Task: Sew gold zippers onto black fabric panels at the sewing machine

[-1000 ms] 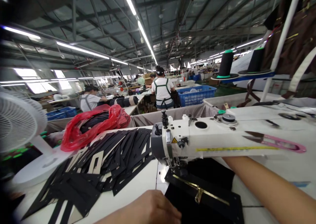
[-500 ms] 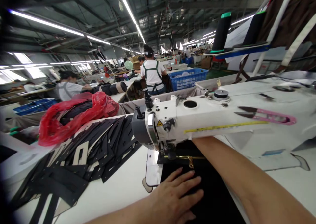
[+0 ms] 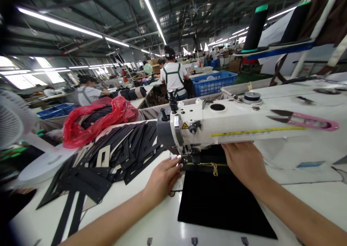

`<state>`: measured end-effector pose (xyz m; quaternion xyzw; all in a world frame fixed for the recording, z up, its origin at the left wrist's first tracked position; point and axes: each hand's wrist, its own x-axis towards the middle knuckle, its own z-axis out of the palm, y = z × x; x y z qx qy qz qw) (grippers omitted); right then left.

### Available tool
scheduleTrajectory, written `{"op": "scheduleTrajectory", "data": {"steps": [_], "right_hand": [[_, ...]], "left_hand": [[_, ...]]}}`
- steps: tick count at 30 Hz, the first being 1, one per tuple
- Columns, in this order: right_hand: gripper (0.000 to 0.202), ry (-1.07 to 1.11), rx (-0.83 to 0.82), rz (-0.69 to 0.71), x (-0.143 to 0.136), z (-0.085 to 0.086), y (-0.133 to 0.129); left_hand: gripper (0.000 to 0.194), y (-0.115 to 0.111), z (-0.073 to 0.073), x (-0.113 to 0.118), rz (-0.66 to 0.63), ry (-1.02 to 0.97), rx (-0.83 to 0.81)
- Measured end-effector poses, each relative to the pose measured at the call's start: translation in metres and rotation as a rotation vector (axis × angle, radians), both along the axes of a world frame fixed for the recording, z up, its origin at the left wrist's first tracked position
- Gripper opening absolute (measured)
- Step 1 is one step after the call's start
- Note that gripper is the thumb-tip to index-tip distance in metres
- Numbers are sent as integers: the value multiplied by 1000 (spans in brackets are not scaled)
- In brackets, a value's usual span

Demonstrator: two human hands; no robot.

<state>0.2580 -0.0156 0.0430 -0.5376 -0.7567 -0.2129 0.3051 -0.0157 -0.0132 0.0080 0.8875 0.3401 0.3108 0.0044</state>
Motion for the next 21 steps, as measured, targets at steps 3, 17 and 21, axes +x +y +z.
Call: {"op": "scheduleTrajectory", "data": {"steps": [3,17,21], "right_hand": [[23,-42,-59,212,-30,-9,-20],[32,-83,-280,352,-79,-35,-7],[33,-96,-326,333,-81,-33,-9]], "left_hand": [[19,8,-5,2,-32,91,27],[22,8,-4,7,-67,195,175],[23,9,-5,5,-87,199,170]]}}
